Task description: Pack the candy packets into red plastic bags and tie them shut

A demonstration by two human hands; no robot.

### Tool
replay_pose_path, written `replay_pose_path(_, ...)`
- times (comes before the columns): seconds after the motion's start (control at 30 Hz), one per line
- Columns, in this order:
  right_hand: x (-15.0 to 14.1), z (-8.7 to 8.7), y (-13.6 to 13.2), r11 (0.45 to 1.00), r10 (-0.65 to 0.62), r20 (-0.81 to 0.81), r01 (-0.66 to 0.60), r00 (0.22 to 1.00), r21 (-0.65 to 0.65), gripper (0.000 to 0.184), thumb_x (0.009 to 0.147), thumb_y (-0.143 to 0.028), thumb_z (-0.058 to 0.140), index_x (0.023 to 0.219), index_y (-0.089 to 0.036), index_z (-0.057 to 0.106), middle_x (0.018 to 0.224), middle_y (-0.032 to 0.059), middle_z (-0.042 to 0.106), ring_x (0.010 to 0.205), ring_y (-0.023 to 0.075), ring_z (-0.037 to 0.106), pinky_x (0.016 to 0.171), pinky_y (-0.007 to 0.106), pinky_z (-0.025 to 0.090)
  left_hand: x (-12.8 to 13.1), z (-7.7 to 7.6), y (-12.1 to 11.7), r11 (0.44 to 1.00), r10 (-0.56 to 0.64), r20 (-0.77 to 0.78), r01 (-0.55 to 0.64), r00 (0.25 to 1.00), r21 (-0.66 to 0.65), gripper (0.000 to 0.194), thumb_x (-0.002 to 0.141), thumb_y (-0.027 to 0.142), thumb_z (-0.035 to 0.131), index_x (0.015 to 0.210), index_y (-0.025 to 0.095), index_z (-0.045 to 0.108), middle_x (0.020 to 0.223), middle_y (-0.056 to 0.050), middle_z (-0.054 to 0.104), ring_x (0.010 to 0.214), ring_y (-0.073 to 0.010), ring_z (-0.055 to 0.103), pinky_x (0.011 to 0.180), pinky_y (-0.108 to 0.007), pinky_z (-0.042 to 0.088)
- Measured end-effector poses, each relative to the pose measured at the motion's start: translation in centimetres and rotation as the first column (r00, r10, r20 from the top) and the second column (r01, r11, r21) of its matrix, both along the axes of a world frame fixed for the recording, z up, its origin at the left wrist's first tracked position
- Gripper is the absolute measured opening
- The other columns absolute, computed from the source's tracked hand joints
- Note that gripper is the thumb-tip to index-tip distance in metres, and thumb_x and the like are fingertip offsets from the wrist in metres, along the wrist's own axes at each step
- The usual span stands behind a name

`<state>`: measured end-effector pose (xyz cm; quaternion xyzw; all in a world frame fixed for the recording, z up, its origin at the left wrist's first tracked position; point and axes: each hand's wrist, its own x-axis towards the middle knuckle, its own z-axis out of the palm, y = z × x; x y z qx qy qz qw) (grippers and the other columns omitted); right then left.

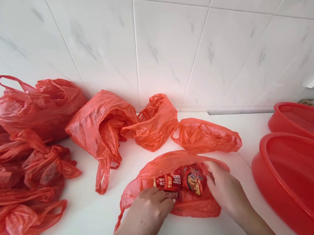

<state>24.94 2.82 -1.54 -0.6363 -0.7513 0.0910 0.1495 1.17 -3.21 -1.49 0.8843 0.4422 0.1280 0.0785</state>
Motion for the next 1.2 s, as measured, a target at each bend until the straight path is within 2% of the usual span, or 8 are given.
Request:
replay_pose_path(0.23,1.4,3.4,-1.0,0.988,-0.044,-0.53,0.116,0.847,0.103,0.041,0.084,-0.03,0.05,0.125,-0.031,0.05,0.117,0.0036,0.061,0.103,0.0187,0.06,0.081,0.029,0.052,-3.8,0.5,0.1,0.958,0.249,0.128,-0.264,0.96,0.111,0.023,0.091,0.018,0.046,0.111,0.023,0.057,0.111,-0.009,0.06,0.102,-0.0248,0.055,0.087,-0.041,0.043)
replay_pose_path(0.4,2.5,6.0,-1.5,0.899,-0.048,-0.656,0.319,0.753,0.3,0.015,0.077,-0.034,0.065,0.087,-0.022,0.064,0.09,0.0025,0.063,0.085,0.0178,0.06,0.079,0.03,0.05,-6.4,-1.3,-0.5,0.874,0.482,0.143,-0.485,0.864,-0.016,0.088,0.07,0.028,0.071,0.143,0.024,0.023,0.143,-0.015,0.038,0.127,-0.0346,0.039,0.098,-0.049,0.038)
replay_pose_path(0.47,2.7,6.4,-1.3,0.898,-0.017,-0.791,0.356,0.611,0.257,0.023,0.075,-0.032,0.069,0.095,-0.022,0.065,0.101,0.0048,0.064,0.096,0.0209,0.06,0.088,0.036,0.047,-6.6,-1.6,-0.6,0.837,0.545,0.125,-0.527,0.829,-0.15,0.089,0.072,0.024,0.067,0.146,0.025,0.017,0.131,-0.013,0.051,0.117,-0.0322,0.05,0.09,-0.045,0.045)
replay_pose_path(0.57,2.7,6.5,-0.6,0.953,0.115,-0.947,0.234,0.301,0.191,0.025,0.075,-0.027,0.07,0.099,-0.025,0.064,0.115,0.006,0.063,0.112,0.0251,0.056,0.099,0.047,0.041,-6.1,-0.8,-0.3,0.759,0.632,0.179,-0.555,0.754,-0.339,0.046,0.084,0.024,0.049,0.129,0.025,0.045,0.087,-0.003,0.065,0.077,-0.0225,0.062,0.067,-0.033,0.047)
replay_pose_path(0.7,2.6,7.1,0.3,0.992,0.112,-0.993,0.061,0.045,0.115,0.01,0.078,-0.03,0.066,0.086,-0.027,0.06,0.097,0.0032,0.069,0.105,0.0267,0.06,0.089,0.052,0.046,-5.3,2.2,0.6,0.756,0.654,0.496,-0.482,0.571,-0.443,0.016,0.087,0.03,0.047,0.081,0.022,0.06,0.071,0.001,0.059,0.068,-0.0161,0.054,0.062,-0.026,0.041)
replay_pose_path(0.97,1.7,10.2,0.7,0.994,-0.026,-0.97,-0.108,-0.241,0.0,0.025,0.08,-0.035,0.068,0.066,-0.022,0.051,0.056,-0.0086,0.042,0.042,0.0037,0.035,0.047,0.018,0.045,-4.2,8.4,2.5,0.886,0.46,0.887,-0.073,0.025,-0.458,0.008,0.085,0.029,0.058,0.086,0.023,0.053,0.112,-0.003,0.062,0.078,-0.0121,0.058,0.061,-0.02,0.049)
replay_pose_path(1.1,1.0,10.8,0.4,0.957,0.019,-0.965,-0.276,-0.261,0.093,0.042,0.089,-0.054,0.046,0.062,-0.023,0.053,0.041,-0.007,0.035,0.034,0.0055,0.018,0.032,0.02,0.022,-2.5,11.2,3.2,0.893,0.436,0.893,0.177,-0.114,-0.414,0.006,0.087,0.027,0.056,0.087,0.022,0.052,0.081,-0.001,0.065,0.069,-0.013,0.06,0.059,-0.023,0.051)
replay_pose_path(1.2,0.0,11.2,-0.3,0.941,0.04,-0.993,-0.33,-0.115,0.076,0.026,0.09,-0.046,0.045,0.087,-0.026,0.062,0.037,-0.0074,0.035,0.033,0.0066,0.021,0.034,0.021,0.021,-1.0,12.5,3.8,0.884,0.43,0.897,0.25,-0.1,-0.396,0.006,0.089,0.026,0.053,0.085,0.021,0.052,0.07,0.001,0.061,0.065,-0.0115,0.059,0.06,-0.022,0.05)
